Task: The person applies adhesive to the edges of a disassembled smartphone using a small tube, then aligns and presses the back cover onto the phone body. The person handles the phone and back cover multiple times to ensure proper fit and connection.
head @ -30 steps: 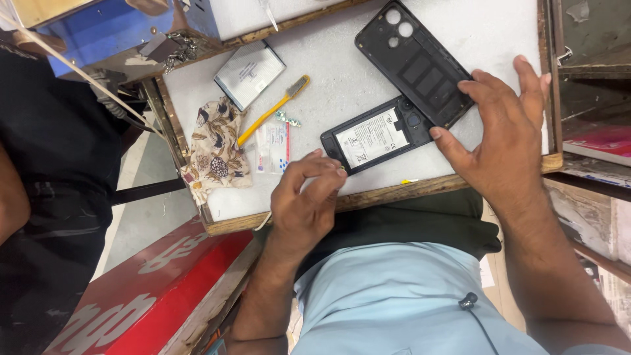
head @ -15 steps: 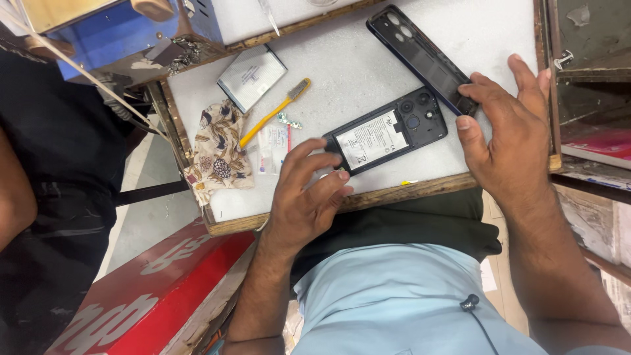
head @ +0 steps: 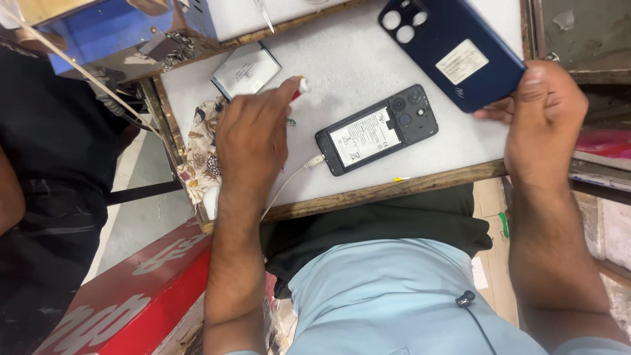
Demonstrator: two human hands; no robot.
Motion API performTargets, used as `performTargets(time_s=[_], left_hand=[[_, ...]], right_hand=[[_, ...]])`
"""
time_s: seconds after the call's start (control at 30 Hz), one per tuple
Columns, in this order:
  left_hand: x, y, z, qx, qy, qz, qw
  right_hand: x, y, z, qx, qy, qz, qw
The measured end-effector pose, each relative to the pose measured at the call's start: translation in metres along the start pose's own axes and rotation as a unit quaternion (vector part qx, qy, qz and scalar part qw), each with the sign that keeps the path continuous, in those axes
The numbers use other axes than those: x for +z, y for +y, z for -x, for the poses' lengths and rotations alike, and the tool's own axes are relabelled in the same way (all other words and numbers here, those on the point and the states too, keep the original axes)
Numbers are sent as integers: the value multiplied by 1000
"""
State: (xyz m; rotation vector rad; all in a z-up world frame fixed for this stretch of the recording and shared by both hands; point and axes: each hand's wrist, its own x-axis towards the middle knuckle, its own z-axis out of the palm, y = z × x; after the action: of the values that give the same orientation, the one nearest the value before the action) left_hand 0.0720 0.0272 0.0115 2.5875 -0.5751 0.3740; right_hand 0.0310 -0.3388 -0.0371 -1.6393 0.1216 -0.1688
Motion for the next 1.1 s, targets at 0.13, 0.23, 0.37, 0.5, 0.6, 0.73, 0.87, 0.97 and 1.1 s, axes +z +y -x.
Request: performTargets(time_s=[0.13,0.23,0.37,0.5,0.6,0.73,0.87,0.97,1.1], left_hand=[[-1,1,-10,14,22,-118,993],[-2,23,8,-37,21,7,999],[5,61,34,-148,-66,221,962],[18,85,39,-209,-69,473,853],[29,92,38,-214,-26,588,780],[38,81,43,-295,8,630,719],[26,71,54,-308,-93,702,635],[-1,71,69,-152,-340,483,792],[-36,87,84,130,-308,589,735]], right_hand=[[-7,2,1,83,29,-147,985],[-6,5,11,110,66,-191,973],[22,4,38,80,31,-202,976],[67,-17,69,-40,-30,207,977],[96,-30,74,-232,-135,280,922],[109,-30,65,-314,-222,222,896],[103,-38,42,-361,-175,280,872],[84,-63,24,-304,-68,174,934],[50,-108,48,-67,-409,-78,907]])
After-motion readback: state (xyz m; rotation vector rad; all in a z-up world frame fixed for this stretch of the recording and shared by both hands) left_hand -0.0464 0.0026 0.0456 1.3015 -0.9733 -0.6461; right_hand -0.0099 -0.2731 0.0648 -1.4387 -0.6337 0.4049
